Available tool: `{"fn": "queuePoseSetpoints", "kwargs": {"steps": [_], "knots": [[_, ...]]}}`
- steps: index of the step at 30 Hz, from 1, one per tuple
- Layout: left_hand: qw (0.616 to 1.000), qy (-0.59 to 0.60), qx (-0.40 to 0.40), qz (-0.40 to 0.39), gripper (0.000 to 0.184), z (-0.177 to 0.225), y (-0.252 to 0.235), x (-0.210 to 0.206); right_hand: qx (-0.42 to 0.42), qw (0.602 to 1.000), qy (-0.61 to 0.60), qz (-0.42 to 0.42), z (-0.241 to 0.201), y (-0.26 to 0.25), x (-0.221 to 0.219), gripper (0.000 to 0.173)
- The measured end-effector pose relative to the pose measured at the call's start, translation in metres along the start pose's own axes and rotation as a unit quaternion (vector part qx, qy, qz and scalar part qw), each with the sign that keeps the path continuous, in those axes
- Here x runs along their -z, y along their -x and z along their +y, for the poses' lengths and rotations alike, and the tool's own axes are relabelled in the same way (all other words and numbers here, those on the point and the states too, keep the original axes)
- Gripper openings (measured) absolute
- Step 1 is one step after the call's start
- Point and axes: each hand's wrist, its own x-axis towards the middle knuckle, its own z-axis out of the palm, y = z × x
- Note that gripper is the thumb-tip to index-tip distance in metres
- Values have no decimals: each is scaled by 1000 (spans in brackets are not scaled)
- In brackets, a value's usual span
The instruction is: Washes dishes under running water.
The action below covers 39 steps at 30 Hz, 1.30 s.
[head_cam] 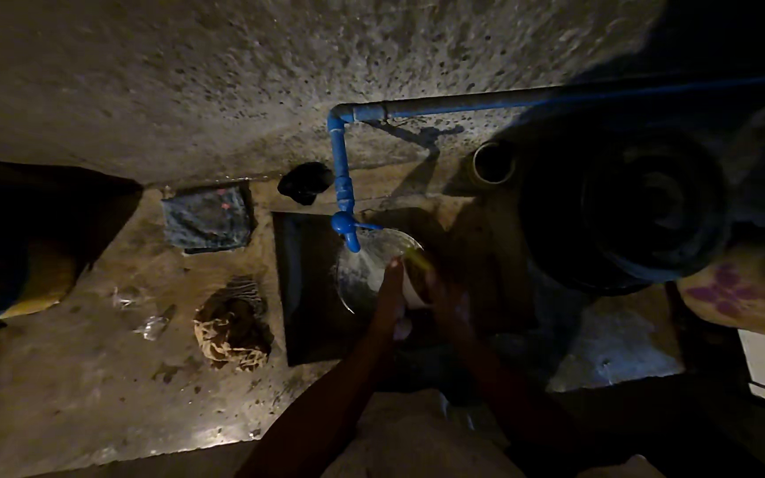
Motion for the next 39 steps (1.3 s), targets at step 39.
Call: {"fn": "queuePoseSetpoints", "kwargs": {"steps": [39], "knots": [[994, -7, 108, 13, 49, 9, -25, 76, -196, 910, -334, 151, 49, -209, -1, 54]]}}
